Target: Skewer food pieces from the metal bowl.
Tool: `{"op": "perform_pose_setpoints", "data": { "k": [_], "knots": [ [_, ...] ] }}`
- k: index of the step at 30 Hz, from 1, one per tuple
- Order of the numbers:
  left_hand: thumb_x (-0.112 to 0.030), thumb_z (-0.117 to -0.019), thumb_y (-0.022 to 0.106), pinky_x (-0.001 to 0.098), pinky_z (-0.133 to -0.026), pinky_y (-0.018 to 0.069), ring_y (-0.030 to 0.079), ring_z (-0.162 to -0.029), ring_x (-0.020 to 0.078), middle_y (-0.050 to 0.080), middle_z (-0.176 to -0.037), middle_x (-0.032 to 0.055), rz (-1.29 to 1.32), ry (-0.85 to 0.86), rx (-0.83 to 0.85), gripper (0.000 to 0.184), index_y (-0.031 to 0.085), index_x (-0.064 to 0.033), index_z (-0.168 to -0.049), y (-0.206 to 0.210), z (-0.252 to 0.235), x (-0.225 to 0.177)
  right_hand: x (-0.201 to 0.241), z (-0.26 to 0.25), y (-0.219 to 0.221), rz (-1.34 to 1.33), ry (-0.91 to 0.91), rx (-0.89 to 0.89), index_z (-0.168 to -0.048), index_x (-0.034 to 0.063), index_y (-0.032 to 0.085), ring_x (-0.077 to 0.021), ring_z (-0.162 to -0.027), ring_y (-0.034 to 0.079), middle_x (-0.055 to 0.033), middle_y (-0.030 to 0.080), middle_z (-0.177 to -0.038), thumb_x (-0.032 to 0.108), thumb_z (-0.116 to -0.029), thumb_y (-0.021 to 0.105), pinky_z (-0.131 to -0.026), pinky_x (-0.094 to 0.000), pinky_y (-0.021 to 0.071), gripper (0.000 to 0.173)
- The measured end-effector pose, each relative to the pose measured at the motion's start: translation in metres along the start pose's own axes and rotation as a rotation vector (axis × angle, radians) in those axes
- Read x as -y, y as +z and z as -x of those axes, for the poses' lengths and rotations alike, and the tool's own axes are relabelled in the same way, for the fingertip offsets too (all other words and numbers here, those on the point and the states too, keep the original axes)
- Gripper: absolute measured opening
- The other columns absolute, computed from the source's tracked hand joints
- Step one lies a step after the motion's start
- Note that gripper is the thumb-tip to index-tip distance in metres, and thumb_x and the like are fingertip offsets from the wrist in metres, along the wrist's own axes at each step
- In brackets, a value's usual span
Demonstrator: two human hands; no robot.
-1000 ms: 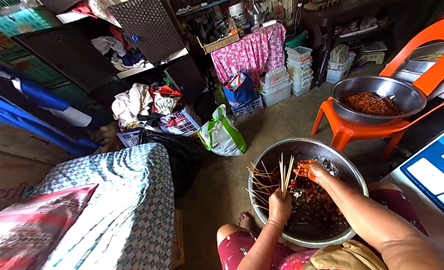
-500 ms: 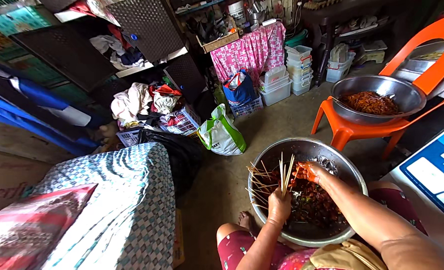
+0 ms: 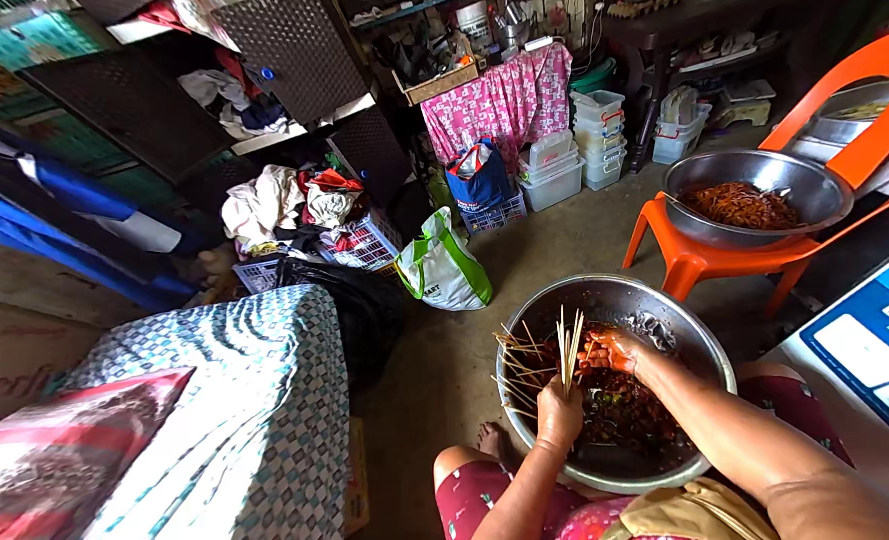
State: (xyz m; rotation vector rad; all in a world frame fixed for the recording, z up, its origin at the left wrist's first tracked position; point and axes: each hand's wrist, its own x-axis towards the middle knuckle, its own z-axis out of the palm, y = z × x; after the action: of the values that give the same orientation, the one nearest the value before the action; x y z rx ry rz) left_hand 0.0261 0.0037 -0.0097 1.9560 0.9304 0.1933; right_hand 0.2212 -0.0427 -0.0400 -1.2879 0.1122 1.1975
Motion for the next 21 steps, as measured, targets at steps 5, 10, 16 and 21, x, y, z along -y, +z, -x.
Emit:
{"op": "perform_pose_setpoints", "data": {
  "k": [5, 10, 16, 21],
  "knots": [
    [-0.014, -0.0999, 0.059, 0.0448, -0.078, 0.0528, 0.064, -0.08, 0.0241, 0.065, -0.085, 0.0126, -0.005, -0.007, -0.005, 0.018, 0.067, 0.0003, -0.106, 0.0, 0.001, -0.001, -0.001, 0.006, 0.003, -0.001, -0.003, 0.008, -0.127, -0.0008, 0.05, -0.0237, -0.073, 0.068, -0.0137, 0.062, -0.091, 0.019, -0.111, 0.043, -0.067, -0.0378, 0.0603, 0.026],
    [-0.014, -0.1003, 0.059, 0.0451, -0.079, 0.0529, 0.064, -0.08, 0.0244, 0.065, -0.086, 0.0128, -0.015, -0.024, 0.004, 0.018, 0.067, 0.0002, -0.107, 0.001, 0.0, -0.001, -0.005, 0.012, 0.006, 0.007, 0.002, 0.035, -0.123, -0.0019, 0.05, -0.0234, -0.07, 0.067, -0.0124, 0.061, -0.087, 0.015, -0.11, 0.044, -0.069, -0.0404, 0.0617, 0.022],
    [-0.016, -0.1021, 0.057, 0.0472, -0.081, 0.0535, 0.066, -0.083, 0.0268, 0.066, -0.088, 0.0148, -0.026, -0.039, -0.044, 0.02, 0.067, 0.0006, -0.107, 0.001, -0.003, -0.002, -0.017, 0.021, 0.016, 0.14, 0.036, 0.181, -0.115, -0.0001, 0.056, -0.0239, -0.076, 0.069, -0.011, 0.065, -0.088, 0.018, -0.1109, 0.042, -0.071, -0.0408, 0.0608, 0.023],
    [-0.017, -0.1024, 0.058, 0.0486, -0.084, 0.0535, 0.067, -0.088, 0.029, 0.067, -0.092, 0.0173, -0.043, -0.063, -0.045, 0.022, 0.066, 0.0024, -0.109, -0.001, -0.001, -0.002, -0.002, 0.011, -0.005, 0.976, -0.096, -0.032, -0.128, -0.0058, 0.059, -0.028, -0.093, 0.069, -0.0213, 0.066, -0.111, 0.022, -0.1059, 0.057, -0.085, -0.0441, 0.0579, 0.036]
  ]
}}
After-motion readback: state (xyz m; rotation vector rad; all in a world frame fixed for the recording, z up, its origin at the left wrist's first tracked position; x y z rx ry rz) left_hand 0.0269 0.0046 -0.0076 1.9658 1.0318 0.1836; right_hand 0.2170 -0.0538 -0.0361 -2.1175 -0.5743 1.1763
